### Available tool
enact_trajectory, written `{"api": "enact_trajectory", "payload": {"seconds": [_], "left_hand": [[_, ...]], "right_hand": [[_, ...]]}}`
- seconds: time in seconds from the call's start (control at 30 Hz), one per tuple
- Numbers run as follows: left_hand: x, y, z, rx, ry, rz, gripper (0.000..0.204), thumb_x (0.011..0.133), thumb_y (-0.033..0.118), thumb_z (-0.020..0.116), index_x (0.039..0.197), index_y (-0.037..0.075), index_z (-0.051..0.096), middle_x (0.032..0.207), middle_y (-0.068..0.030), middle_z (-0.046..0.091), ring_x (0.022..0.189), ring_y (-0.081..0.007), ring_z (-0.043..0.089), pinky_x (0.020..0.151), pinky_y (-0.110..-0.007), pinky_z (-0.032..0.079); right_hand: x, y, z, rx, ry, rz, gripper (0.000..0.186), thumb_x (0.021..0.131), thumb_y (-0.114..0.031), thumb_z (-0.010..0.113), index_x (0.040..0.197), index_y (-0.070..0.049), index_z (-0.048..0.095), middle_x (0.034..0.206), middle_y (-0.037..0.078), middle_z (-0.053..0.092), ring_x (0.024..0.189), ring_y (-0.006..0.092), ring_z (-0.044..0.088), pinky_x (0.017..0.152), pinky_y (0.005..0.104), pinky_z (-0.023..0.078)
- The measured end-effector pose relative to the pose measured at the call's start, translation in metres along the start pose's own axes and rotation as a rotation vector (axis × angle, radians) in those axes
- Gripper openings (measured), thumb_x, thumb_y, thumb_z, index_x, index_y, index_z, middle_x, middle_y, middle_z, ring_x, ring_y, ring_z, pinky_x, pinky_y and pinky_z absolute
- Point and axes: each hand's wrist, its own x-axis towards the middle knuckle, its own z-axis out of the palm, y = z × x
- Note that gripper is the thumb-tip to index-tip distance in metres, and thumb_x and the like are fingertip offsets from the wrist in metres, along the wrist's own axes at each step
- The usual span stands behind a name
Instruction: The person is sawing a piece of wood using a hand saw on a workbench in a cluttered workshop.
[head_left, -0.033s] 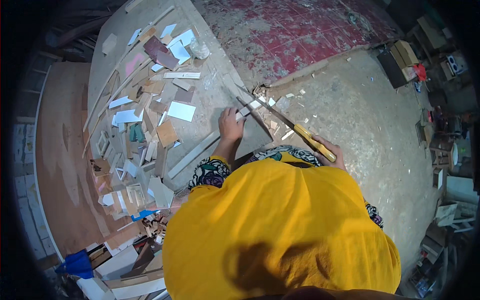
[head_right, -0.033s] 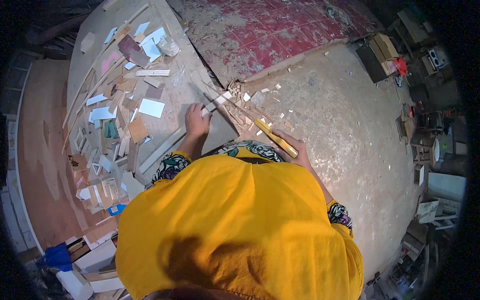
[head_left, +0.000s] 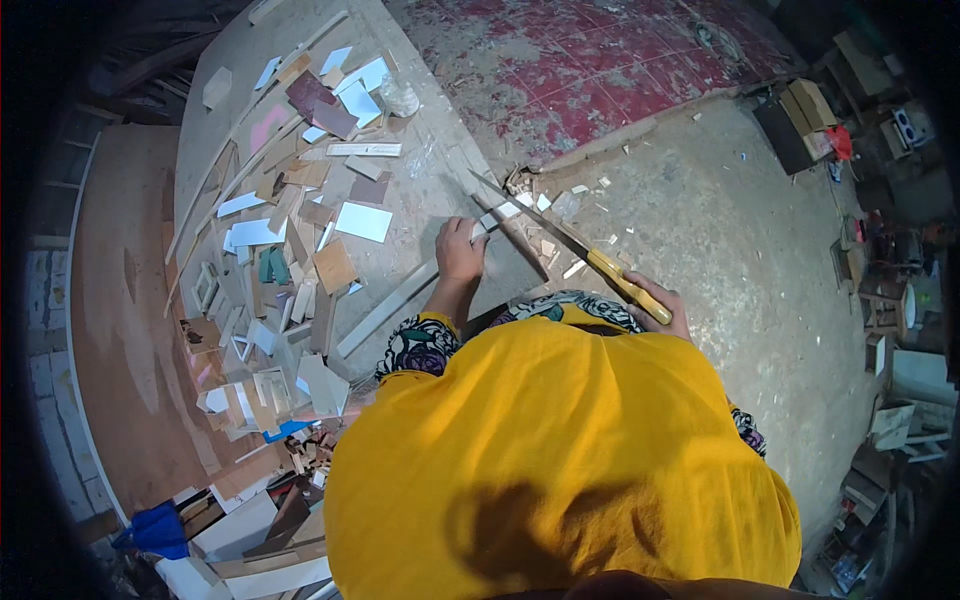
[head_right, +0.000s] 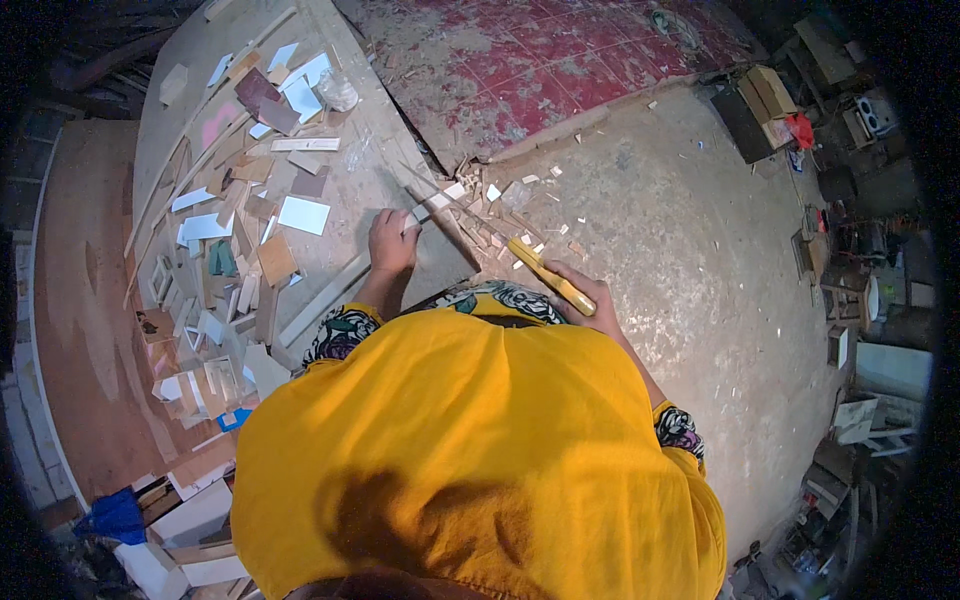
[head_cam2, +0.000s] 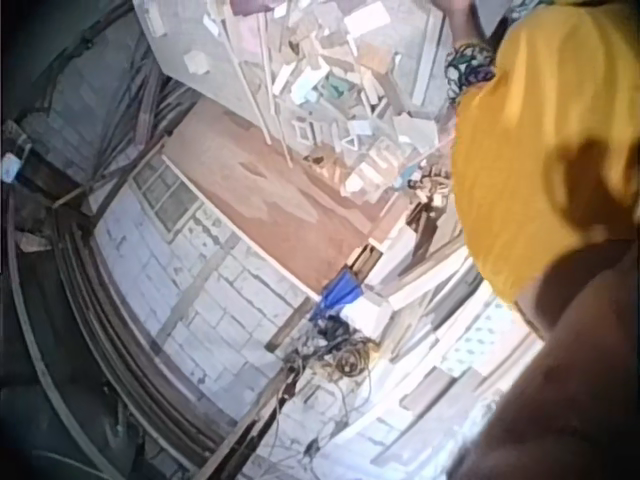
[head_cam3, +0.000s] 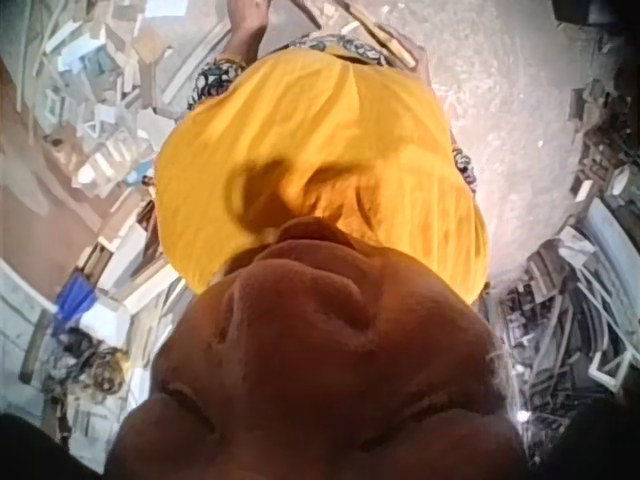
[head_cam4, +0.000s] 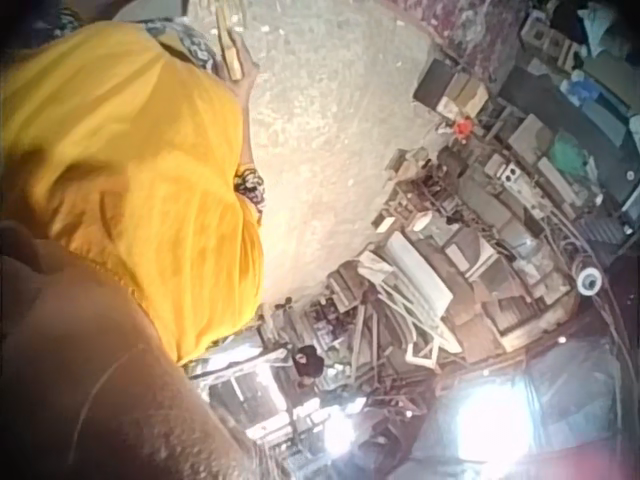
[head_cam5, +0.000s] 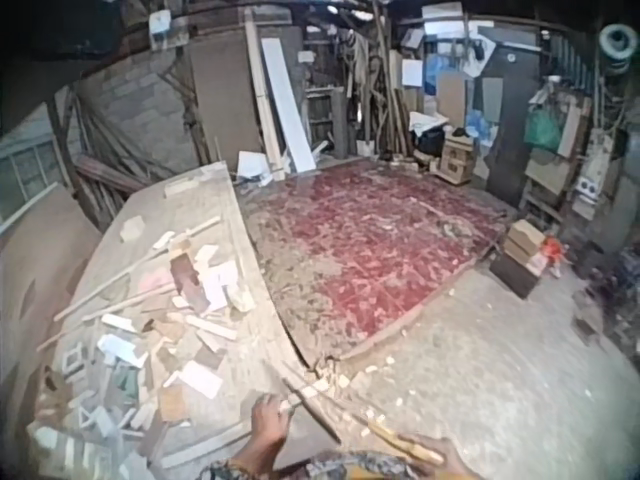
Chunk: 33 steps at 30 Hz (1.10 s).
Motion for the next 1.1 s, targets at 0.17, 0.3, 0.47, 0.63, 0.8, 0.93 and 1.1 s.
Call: {"api": "enact_trajectory", "payload": {"seconds": [0.17, 0.3, 0.47, 0.63, 0.8, 0.93, 1.1], "left_hand": [[0.002, -0.021, -0.011, 0.065, 0.001, -0.016, 0.031, 0.071, 0.018, 0.069, 0.098, 0.007, 0.059, 0.098, -0.0118, 0.055, 0.095, -0.0325, 0.052, 0.081, -0.042, 0.043], [0.005, -0.044, -0.024, 0.103, 0.054, 0.007, 0.031, 0.071, 0.018, 0.069, 0.098, 0.006, 0.059, 0.097, -0.0117, 0.055, 0.094, -0.0324, 0.052, 0.081, -0.042, 0.043], [0.01, -0.073, -0.037, 0.131, 0.015, -0.076, 0.032, 0.072, 0.017, 0.068, 0.101, 0.005, 0.06, 0.101, -0.0123, 0.057, 0.095, -0.033, 0.053, 0.083, -0.041, 0.044], [0.02, -0.082, -0.037, 0.126, 0.01, -0.08, 0.034, 0.071, 0.016, 0.069, 0.101, 0.004, 0.06, 0.102, -0.0133, 0.057, 0.097, -0.0331, 0.053, 0.084, -0.04, 0.044], [0.023, -0.085, -0.041, 0.092, -0.041, -0.085, 0.035, 0.069, 0.015, 0.07, 0.101, 0.004, 0.06, 0.1, -0.0134, 0.057, 0.098, -0.0326, 0.053, 0.084, -0.04, 0.044], [0.022, -0.089, -0.042, 0.086, -0.04, -0.056, 0.036, 0.069, 0.015, 0.071, 0.101, 0.004, 0.06, 0.101, -0.0136, 0.057, 0.098, -0.0324, 0.053, 0.085, -0.04, 0.044], [0.023, -0.089, -0.042, 0.089, -0.048, -0.042, 0.036, 0.069, 0.015, 0.071, 0.101, 0.003, 0.06, 0.102, -0.0141, 0.057, 0.098, -0.0325, 0.053, 0.085, -0.04, 0.044]], "right_hand": [[-0.004, -0.014, 0.03, -0.044, 0.016, 0.057, 0.043, 0.078, 0.002, 0.063, 0.12, -0.003, 0.056, 0.107, 0.014, 0.065, 0.098, 0.017, 0.061, 0.086, 0.0249, 0.042], [-0.002, -0.016, 0.048, -0.003, -0.008, 0.063, 0.043, 0.077, 0.004, 0.062, 0.12, -0.003, 0.056, 0.105, 0.014, 0.065, 0.098, 0.0176, 0.062, 0.086, 0.0254, 0.042], [-0.003, -0.028, 0.071, -0.048, -0.015, 0.036, 0.044, 0.076, 0.007, 0.059, 0.119, -0.002, 0.056, 0.107, 0.015, 0.065, 0.099, 0.0193, 0.062, 0.087, 0.0264, 0.043], [-0.004, -0.034, 0.086, -0.035, -0.043, 0.077, 0.043, 0.076, 0.007, 0.06, 0.118, -0.002, 0.057, 0.108, 0.014, 0.064, 0.099, 0.0193, 0.062, 0.087, 0.0267, 0.043], [-0.011, -0.036, 0.103, -0.111, -0.007, 0.08, 0.043, 0.077, 0.005, 0.062, 0.118, -0.002, 0.057, 0.108, 0.014, 0.064, 0.099, 0.0204, 0.063, 0.087, 0.0268, 0.044], [-0.018, -0.031, 0.116, -0.072, 0.025, 0.065, 0.042, 0.077, 0.003, 0.063, 0.118, -0.002, 0.057, 0.108, 0.014, 0.064, 0.098, 0.0207, 0.063, 0.086, 0.0267, 0.044], [-0.026, -0.02, 0.124, -0.114, 0.018, 0.01, 0.041, 0.076, -0.001, 0.065, 0.117, -0.003, 0.058, 0.101, 0.017, 0.066, 0.09, 0.0264, 0.067, 0.081, 0.0289, 0.048]]}}
